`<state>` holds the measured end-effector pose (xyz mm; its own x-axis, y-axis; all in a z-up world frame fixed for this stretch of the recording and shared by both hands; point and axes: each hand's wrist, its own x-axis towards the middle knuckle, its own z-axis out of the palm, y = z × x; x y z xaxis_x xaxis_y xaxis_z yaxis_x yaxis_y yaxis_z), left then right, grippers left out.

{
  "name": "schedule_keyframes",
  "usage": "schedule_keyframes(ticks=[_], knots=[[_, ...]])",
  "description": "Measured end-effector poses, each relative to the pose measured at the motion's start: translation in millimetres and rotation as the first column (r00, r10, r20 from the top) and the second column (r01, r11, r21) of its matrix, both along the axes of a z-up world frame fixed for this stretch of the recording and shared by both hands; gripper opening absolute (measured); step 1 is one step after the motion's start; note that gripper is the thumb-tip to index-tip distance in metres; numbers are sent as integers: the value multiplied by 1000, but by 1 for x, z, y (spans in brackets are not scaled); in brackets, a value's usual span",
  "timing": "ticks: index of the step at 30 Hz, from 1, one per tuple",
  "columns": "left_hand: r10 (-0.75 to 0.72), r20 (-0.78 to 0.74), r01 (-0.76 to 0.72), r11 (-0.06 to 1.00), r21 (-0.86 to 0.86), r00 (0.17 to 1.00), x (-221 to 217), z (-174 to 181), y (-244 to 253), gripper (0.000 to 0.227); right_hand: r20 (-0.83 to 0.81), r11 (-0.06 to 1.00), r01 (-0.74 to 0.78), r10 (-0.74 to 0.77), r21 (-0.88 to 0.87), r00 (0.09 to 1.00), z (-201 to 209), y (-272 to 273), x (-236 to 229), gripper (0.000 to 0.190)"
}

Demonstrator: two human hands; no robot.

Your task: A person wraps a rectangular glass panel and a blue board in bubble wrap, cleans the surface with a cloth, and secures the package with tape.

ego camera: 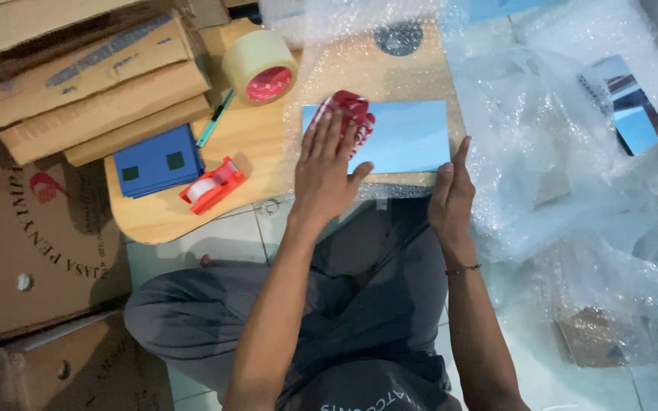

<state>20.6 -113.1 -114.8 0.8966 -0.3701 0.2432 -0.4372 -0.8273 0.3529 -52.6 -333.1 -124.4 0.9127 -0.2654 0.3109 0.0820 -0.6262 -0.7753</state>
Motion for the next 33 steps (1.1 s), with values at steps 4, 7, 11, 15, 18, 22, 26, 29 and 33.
schedule_keyframes(ticks=[4, 7, 11, 15, 18, 22, 26, 29, 33], knots=[[56, -38, -57, 998, -18, 998, -4, 10, 12, 69, 21, 1000, -10, 10, -15, 1000, -6, 1, -2, 57], [107, -167, -97, 993, 63, 980, -5, 26, 0, 72, -30, 1000, -3, 3, -4, 1000, -10, -1, -1, 60], [211, -282, -167, 971, 172, 936, -3, 31, -31, 87, -40, 1000, -1, 2, 30, 999, -18, -3, -1, 59], [206, -313, -147, 968, 201, 927, -6, 42, -61, 95, -56, 999, 4, -1, 51, 998, -9, -1, -2, 59], [122, -200, -89, 982, 168, 972, -10, 28, -83, 98, -94, 1000, 9, -7, 21, 996, 6, 0, -2, 60], [56, -93, -47, 995, 90, 994, -15, 8, -110, 96, -90, 1000, 5, -5, 0, 996, 10, 2, 1, 61], [-73, -2, 73, 989, -131, 997, -22, 0, -132, 79, -103, 998, -16, 21, 53, 994, -2, -8, -1, 63], [-148, 37, 152, 960, -234, 988, -21, -6, -138, 66, -121, 994, -17, 30, 107, 992, 19, -2, -1, 65], [-226, -34, 214, 952, -220, 973, -15, -6, -123, 51, -151, 978, -41, 72, 204, 986, 41, 10, 0, 67]])
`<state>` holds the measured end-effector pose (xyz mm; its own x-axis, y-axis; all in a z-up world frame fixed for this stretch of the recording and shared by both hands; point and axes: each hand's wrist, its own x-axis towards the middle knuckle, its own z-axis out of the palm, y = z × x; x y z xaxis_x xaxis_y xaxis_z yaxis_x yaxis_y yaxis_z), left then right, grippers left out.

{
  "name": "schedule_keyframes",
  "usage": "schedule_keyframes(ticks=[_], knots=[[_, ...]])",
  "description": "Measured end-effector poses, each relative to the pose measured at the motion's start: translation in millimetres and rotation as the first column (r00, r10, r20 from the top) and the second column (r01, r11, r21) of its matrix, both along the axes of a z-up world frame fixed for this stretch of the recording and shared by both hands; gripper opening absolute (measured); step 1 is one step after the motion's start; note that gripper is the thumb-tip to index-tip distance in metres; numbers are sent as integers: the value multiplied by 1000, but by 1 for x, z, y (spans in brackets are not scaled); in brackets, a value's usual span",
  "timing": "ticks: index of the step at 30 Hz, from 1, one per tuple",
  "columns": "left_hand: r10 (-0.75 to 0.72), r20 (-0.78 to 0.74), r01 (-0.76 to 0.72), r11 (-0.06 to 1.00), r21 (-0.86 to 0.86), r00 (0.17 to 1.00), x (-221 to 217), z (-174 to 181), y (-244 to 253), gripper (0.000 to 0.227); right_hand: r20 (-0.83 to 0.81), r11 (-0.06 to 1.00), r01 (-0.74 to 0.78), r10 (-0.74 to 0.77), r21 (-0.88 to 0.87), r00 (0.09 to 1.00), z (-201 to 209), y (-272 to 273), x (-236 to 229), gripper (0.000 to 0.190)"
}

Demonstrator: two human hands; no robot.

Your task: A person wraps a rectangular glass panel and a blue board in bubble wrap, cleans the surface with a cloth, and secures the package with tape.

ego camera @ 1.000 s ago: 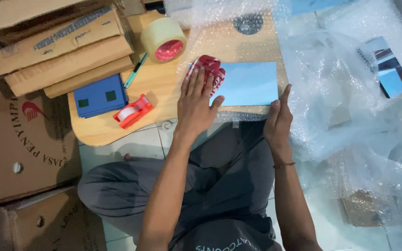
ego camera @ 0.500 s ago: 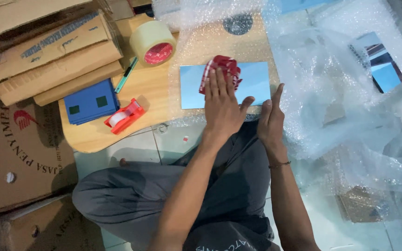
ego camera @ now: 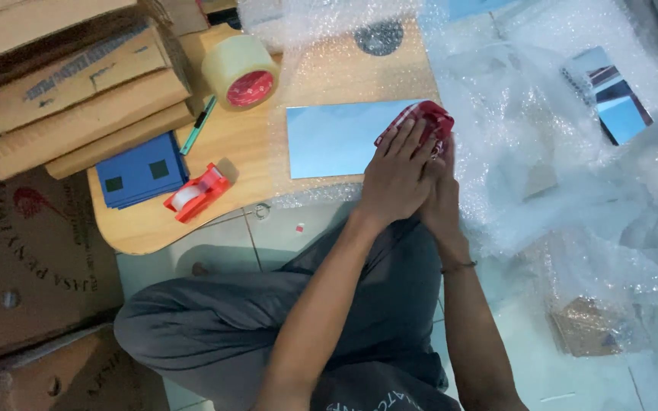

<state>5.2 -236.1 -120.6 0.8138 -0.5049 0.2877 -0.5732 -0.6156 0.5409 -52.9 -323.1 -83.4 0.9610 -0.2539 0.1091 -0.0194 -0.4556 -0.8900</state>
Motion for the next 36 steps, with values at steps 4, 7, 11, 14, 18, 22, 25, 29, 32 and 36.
schedule_keyframes(ticks=[4, 7, 11, 14, 18, 22, 25, 29, 32, 36], knots=[[3, 10, -4, 999, 32, 1000, 15, -17, 9, 49, -47, 988, 129, -125, 82, 991, -47, -18, 0, 70], [94, 141, -76, 989, -128, 986, 22, -18, 20, 38, -247, 938, 300, -253, 176, 936, -74, -28, 0, 92], [94, 182, -93, 996, -16, 979, 16, 36, 52, 27, -187, 777, 307, -244, 549, 952, -129, -46, 1, 57], [167, 185, -180, 982, 55, 969, 18, 43, 72, 21, -152, 705, 302, -269, 642, 951, -120, -39, 1, 47], [299, 209, -307, 952, 8, 931, 23, 19, 101, 22, -159, 696, 298, -258, 654, 953, -93, -31, 0, 47], [354, 258, -374, 927, 32, 899, 21, 38, 118, 15, -214, 728, 317, -235, 608, 948, -67, -33, -3, 44], [399, 310, -424, 906, 15, 863, 25, 31, 109, 13, -242, 820, 208, -87, 534, 966, -62, -48, -3, 49], [456, 318, -491, 870, 34, 831, 23, 27, 85, 14, -296, 813, 197, -32, 548, 955, -69, -59, -4, 49], [442, 231, -465, 884, 52, 867, 16, 41, 58, 10, -273, 805, 169, -10, 569, 962, -73, -61, -3, 48], [331, 163, -325, 944, -66, 929, 6, 52, 21, 13, -298, 784, 199, -19, 588, 954, -55, -51, -3, 44]])
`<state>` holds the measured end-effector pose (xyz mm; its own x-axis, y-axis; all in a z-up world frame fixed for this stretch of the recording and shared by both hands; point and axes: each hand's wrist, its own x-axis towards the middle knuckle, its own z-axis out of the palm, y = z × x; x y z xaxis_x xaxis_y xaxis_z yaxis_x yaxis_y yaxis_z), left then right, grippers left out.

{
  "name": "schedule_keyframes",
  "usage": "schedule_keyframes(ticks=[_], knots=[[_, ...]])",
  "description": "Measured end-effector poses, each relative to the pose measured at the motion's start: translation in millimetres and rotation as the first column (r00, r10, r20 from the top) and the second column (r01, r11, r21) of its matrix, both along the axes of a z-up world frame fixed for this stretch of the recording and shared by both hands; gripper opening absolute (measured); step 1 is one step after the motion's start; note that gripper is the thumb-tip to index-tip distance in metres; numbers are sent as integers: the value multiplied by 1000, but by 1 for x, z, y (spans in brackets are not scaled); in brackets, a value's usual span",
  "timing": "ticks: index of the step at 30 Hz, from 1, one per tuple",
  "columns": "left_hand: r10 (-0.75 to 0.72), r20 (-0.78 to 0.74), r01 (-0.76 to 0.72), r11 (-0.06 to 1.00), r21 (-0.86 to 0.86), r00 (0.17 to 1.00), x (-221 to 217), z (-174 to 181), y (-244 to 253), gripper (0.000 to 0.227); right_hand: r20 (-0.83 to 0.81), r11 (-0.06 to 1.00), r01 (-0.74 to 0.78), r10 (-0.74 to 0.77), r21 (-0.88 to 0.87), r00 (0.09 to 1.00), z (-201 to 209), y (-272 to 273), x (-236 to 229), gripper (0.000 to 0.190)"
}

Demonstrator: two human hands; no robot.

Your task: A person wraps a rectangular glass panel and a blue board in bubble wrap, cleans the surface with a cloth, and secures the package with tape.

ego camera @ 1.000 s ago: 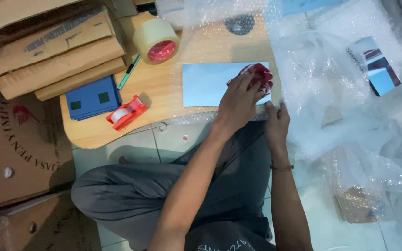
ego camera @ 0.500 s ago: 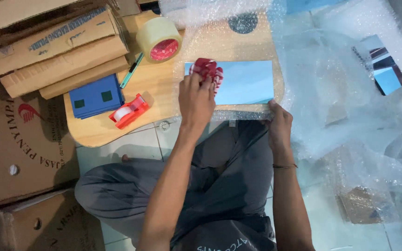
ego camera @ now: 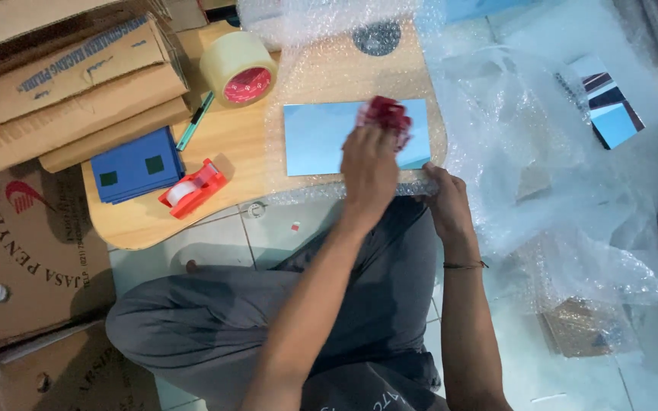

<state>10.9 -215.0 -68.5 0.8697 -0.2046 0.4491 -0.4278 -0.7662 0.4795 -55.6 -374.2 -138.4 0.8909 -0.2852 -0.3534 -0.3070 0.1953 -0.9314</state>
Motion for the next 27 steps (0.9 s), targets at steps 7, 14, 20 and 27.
schedule_keyframes(ticks=[7, 14, 20, 27], knots=[[-68, -226, 10, 969, -247, 972, -10, -23, -57, 24, -5, 998, 35, -35, -57, 999, 4, 7, 1, 42], [-131, -103, 108, 974, -201, 986, -2, -13, -7, 15, 52, 995, 104, -103, -4, 993, -8, 6, 0, 40], [-64, -30, 64, 998, 7, 998, 12, -25, 65, 16, 71, 997, 69, -68, -21, 995, -6, 7, -3, 42], [135, -11, -135, 990, -38, 991, 18, -39, 107, 11, 38, 999, 38, -38, -2, 999, 0, 5, -1, 42]])
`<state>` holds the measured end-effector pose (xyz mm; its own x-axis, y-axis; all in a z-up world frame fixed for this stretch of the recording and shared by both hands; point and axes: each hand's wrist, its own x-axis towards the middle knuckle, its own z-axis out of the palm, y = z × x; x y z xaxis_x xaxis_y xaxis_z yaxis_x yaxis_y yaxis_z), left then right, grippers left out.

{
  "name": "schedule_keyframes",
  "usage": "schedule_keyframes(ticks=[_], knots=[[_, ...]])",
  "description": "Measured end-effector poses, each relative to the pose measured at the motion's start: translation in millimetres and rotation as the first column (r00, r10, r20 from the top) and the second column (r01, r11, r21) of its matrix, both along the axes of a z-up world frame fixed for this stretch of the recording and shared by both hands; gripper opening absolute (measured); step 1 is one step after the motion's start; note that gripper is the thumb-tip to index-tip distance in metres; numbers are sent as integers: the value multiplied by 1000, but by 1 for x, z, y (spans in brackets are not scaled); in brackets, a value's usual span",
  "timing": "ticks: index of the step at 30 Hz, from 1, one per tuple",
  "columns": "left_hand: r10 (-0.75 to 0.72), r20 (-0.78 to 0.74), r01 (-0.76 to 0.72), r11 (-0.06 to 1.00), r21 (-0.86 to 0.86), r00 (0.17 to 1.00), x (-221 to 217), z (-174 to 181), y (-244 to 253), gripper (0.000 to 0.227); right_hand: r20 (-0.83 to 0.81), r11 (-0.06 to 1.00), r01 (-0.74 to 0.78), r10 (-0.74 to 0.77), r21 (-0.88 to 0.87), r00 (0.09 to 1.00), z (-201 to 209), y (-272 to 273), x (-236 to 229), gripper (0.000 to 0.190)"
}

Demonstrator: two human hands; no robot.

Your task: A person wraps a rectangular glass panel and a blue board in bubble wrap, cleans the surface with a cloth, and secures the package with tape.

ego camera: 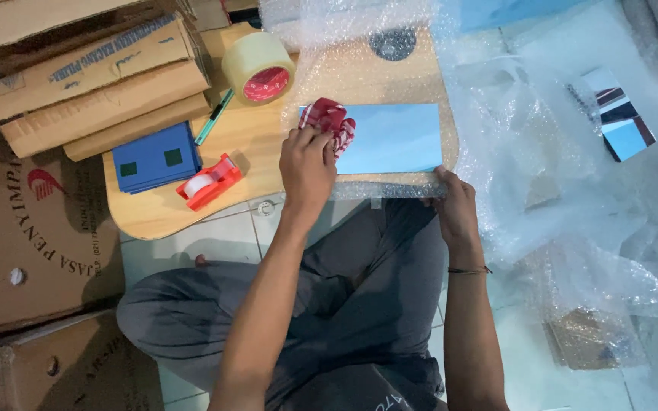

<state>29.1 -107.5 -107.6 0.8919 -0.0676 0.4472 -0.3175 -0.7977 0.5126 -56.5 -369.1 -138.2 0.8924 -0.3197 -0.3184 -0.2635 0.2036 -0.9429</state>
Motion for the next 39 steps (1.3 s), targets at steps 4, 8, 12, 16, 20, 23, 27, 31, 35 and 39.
schedule_keyframes(ticks=[4, 8, 12, 16, 20, 23, 27, 31, 35, 39], knots=[[9, -40, -6, 997, 75, 999, -1, 13, -14, 11, -32, 1000, -11, 11, 4, 999, -1, -6, 0, 41], [26, -184, 13, 978, 206, 983, 0, 30, -42, 17, 22, 997, -75, 74, 26, 997, -9, -9, 0, 44], [-38, -273, 109, 962, 250, 961, 9, 21, -77, 23, 35, 996, -85, 85, -8, 996, -11, -9, -2, 48], [-151, -176, 189, 956, 226, 973, 7, 15, -112, 26, 8, 996, -84, 84, -26, 996, -5, -6, 0, 47], [-297, -66, 304, 943, 137, 953, 6, 9, -136, 31, 20, 999, -37, 37, -17, 999, -2, -1, -1, 45], [-404, -47, 407, 909, 93, 913, 5, 0, -145, 30, 20, 1000, -11, 12, -28, 1000, 1, 3, 0, 45], [-532, -106, 541, 833, 116, 840, 16, -4, -131, 30, 27, 999, 10, -9, -38, 1000, -11, 0, -1, 45], [-447, -70, 452, 879, 152, 892, 33, -8, -100, 29, 10, 999, 22, -22, -41, 1000, -18, -2, 1, 45], [-352, -103, 364, 920, 146, 930, 31, 20, -60, 30, 1, 998, 25, -25, -58, 1000, -21, -2, 0, 45], [-255, -71, 263, 951, 162, 964, 30, 15, -27, 31, -33, 996, 54, -57, -67, 998, -19, -2, 2, 41]])
